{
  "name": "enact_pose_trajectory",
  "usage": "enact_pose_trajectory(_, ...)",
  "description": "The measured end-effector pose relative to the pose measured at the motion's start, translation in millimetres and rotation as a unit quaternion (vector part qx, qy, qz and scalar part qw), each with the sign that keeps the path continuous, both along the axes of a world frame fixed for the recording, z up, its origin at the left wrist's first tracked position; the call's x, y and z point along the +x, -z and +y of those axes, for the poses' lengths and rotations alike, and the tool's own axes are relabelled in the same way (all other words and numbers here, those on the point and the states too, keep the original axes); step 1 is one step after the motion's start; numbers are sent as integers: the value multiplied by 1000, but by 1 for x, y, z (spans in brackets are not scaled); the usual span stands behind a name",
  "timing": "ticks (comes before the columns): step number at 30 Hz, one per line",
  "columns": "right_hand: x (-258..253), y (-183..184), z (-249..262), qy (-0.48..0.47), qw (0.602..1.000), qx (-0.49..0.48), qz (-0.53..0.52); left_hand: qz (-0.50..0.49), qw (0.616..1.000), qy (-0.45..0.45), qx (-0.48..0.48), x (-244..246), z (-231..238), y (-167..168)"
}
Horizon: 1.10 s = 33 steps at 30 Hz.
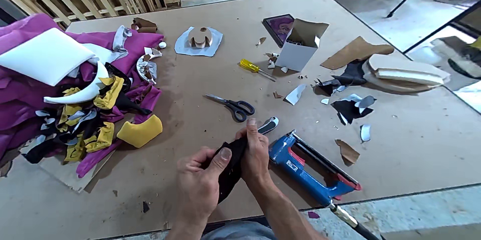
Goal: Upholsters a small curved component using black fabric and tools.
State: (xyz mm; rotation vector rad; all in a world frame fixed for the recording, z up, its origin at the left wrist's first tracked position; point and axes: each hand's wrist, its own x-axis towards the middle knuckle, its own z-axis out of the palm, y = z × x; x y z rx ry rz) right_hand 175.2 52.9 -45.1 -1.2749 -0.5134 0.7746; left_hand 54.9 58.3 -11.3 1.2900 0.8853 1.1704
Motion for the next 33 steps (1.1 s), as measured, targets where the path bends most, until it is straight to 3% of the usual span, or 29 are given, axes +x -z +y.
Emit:
enact_pose_trajectory(3,-9,24,15,-59,982,89,156,16,998,48,-46,-7,10,10)
enact_pose_trajectory(6,-17,57,36,-120,943,169,262,113,988,76,70,-13,25,48)
enact_pose_trajectory(9,-26,90,34,-127,907,196,350,152,979,105,87,-11,27,86)
enact_pose_trajectory(11,-25,94,22,-104,875,200,429,180,972,97,117,-2,18,101)
enact_pose_trajectory(12,-22,94,15,-92,878,185,432,203,966,88,132,2,13,105)
enact_pose_trajectory(17,-9,75,-26,-73,958,0,277,299,931,76,196,9,-4,117)
enact_pose_trajectory(18,1,70,-46,-97,979,-56,168,324,918,84,214,9,-7,122)
enact_pose_trajectory(19,16,64,-72,-113,987,-118,-10,351,900,92,241,10,-10,129)
enact_pose_trajectory(20,34,56,-98,-86,955,-180,-220,382,879,100,267,11,-13,135)
enact_pose_trajectory(21,55,50,-120,-44,888,-238,-392,405,861,99,292,13,-15,140)
enact_pose_trajectory(23,90,51,-149,-22,760,-355,-544,430,845,93,306,16,-18,142)
enact_pose_trajectory(24,102,59,-156,-33,722,-397,-566,436,843,94,301,16,-18,141)
enact_pose_trajectory(26,118,74,-157,-62,685,-426,-587,447,838,92,298,17,-17,142)
enact_pose_trajectory(29,128,60,-149,-117,695,-433,-563,465,832,83,293,16,-17,143)
enact_pose_trajectory(33,113,-6,-148,-159,703,-460,-518,459,841,80,275,15,-16,143)
